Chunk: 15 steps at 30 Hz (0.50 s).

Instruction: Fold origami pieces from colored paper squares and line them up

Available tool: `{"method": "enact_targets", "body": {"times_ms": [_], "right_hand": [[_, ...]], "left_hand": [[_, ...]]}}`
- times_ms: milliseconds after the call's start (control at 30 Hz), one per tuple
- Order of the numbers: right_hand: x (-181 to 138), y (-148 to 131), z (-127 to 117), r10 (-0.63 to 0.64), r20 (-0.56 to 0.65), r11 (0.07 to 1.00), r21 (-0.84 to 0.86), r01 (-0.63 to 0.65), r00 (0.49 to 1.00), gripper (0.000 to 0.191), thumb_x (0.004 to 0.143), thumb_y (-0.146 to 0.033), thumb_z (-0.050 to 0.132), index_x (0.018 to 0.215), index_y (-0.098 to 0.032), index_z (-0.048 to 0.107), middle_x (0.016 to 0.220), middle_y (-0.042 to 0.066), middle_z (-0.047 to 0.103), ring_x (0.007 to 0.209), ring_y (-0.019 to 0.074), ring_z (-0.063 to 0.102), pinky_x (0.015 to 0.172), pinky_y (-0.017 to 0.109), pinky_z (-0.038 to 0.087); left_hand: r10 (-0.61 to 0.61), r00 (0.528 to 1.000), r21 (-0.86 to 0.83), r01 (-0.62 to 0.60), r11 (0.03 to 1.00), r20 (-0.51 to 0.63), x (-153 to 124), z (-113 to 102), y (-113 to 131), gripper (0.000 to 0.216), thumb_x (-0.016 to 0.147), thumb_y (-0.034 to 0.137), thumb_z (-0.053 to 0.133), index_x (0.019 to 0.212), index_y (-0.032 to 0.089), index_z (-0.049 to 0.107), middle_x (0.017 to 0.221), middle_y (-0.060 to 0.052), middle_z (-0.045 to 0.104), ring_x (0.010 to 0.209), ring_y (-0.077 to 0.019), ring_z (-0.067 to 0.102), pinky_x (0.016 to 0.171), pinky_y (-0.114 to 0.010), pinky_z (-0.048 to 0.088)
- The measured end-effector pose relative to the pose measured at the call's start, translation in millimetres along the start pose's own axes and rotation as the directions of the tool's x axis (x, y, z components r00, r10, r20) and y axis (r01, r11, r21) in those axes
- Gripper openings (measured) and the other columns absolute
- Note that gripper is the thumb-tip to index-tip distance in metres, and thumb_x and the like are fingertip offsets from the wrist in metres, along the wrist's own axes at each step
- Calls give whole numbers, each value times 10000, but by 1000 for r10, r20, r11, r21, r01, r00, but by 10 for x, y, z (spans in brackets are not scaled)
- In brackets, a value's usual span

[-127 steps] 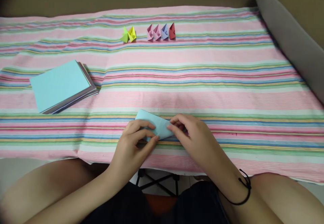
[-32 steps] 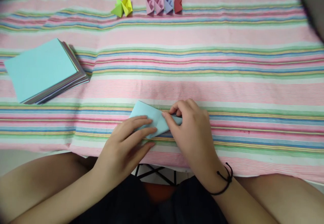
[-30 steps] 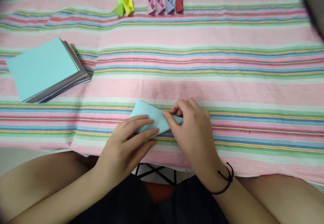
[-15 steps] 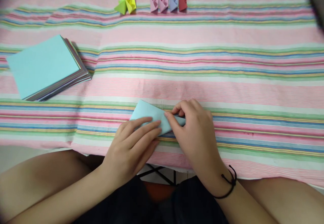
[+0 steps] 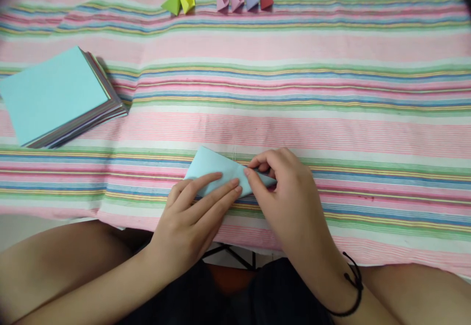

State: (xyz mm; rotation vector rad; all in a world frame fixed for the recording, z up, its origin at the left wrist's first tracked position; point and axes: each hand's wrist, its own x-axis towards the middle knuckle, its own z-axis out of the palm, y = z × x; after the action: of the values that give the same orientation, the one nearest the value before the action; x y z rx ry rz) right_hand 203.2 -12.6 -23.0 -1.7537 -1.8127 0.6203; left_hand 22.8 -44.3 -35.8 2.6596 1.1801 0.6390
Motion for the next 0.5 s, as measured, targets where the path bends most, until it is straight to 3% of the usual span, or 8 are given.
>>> {"method": "enact_targets", "body": {"times_ms": [500], "right_hand": [[-1,-10,17,-6,-32,1000,-20,6,999,43,780,-169,623,762,-208,627,735,7,575,666,153,528,598,287,421]], "left_hand": [[-14,1000,-6,14,1000,12,14,-1,0,332,920,112,484,1237,111,584,1303,-45,609,1201,-264,509,919,-396,359]]}}
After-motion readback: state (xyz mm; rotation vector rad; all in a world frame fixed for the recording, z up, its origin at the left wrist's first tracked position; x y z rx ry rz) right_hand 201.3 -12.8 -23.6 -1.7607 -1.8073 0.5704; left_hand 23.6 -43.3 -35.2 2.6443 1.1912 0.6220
